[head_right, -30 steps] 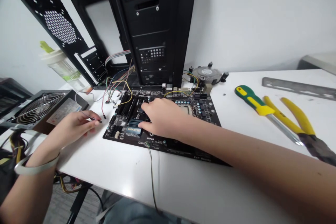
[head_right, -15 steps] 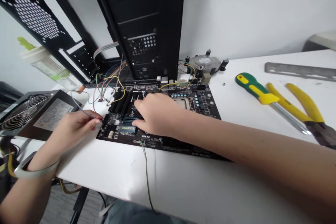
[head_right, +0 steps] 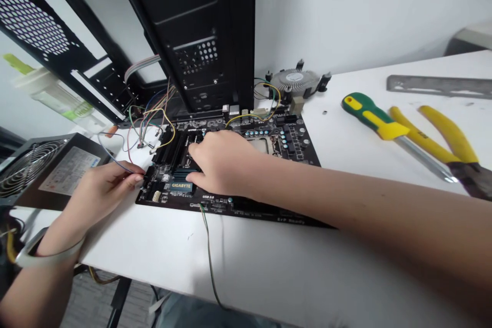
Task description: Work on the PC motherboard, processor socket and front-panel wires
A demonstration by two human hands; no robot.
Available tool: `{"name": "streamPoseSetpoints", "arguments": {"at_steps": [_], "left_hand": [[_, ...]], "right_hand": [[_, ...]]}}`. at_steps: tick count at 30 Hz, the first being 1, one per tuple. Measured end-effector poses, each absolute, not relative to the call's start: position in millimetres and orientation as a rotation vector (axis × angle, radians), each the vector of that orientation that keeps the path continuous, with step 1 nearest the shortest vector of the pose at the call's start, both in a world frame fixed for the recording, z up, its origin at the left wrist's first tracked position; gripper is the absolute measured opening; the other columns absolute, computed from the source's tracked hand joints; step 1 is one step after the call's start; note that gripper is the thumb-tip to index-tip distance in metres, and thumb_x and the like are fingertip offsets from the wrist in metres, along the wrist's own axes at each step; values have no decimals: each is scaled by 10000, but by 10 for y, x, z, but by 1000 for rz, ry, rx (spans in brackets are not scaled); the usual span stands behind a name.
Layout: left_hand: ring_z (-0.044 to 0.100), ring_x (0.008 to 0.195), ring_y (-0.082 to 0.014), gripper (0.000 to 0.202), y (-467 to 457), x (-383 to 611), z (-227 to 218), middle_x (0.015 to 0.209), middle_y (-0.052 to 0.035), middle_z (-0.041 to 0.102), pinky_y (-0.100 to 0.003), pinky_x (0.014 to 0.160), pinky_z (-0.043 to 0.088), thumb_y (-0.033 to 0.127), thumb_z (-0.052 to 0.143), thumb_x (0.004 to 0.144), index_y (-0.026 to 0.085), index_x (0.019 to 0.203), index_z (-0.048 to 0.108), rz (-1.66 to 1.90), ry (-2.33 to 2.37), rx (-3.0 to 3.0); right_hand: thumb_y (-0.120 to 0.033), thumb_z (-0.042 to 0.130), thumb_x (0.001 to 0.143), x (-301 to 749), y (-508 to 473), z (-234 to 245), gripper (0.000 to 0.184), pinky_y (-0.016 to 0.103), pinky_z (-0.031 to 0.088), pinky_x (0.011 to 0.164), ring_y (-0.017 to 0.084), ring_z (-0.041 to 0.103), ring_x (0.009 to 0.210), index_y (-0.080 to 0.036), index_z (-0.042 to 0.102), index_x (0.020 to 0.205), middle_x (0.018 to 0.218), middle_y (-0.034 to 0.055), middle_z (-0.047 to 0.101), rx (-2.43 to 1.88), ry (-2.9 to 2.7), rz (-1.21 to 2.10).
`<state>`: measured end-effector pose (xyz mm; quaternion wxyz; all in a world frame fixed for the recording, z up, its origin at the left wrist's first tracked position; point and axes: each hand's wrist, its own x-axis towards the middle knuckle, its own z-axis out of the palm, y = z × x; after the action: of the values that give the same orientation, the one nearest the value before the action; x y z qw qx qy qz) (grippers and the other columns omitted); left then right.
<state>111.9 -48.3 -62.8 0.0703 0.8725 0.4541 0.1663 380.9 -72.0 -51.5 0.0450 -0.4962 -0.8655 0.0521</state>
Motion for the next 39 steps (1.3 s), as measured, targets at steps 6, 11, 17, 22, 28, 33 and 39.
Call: {"name": "streamPoseSetpoints", "arguments": {"at_steps": [6,11,17,22,28,33,39], "left_hand": [[557,509,-122,225,-481,1148,-638,642,-1,666,-234,541,430,336,539,882,175,801,674,548,1273,2672],[535,485,-118,207,-469,1165,-646,612,6,648,-231,525,408,321,545,881,185,783,666,540,1224,2693],[498,439,-116,221,-458,1214,-590,573,5,627,-237,495,368,315,522,882,183,774,662,469,1179,2718],[496,430,-119,219,-461,1244,-553,546,3,610,-237,481,348,270,490,875,173,764,653,392,1173,2735],[517,458,-123,250,-473,1253,-571,561,-12,631,-235,490,359,292,484,871,159,764,666,355,1261,2705],[612,589,-155,268,-504,1173,-565,696,-35,709,-246,557,435,412,569,820,182,764,693,482,1380,2489],[482,419,-109,292,-541,956,-471,478,27,563,-213,423,348,471,588,744,187,699,642,624,1841,2149]], "right_hand": [[-416,526,886,3817,-717,-515,332,320,361,648,253,625,843,-118,641,974,946,116,676,-1505,-2639,159],[-413,529,885,3812,-726,-501,321,317,347,640,244,617,836,-120,639,956,946,114,676,-1513,-2635,169],[-436,529,887,3795,-715,-519,340,312,318,620,235,605,803,-121,639,953,929,111,670,-1506,-2639,139],[-422,531,888,3796,-721,-515,327,309,317,625,230,602,812,-120,639,953,944,111,673,-1518,-2633,141],[-407,526,890,3794,-738,-502,321,314,324,625,247,617,840,-115,641,959,952,114,677,-1518,-2636,141],[-414,513,894,3788,-735,-501,337,320,348,637,265,632,870,-112,642,972,972,124,677,-1524,-2642,146],[-414,497,898,3796,-714,-500,340,325,370,636,269,645,854,-115,644,964,949,117,680,-1527,-2654,143]]}}
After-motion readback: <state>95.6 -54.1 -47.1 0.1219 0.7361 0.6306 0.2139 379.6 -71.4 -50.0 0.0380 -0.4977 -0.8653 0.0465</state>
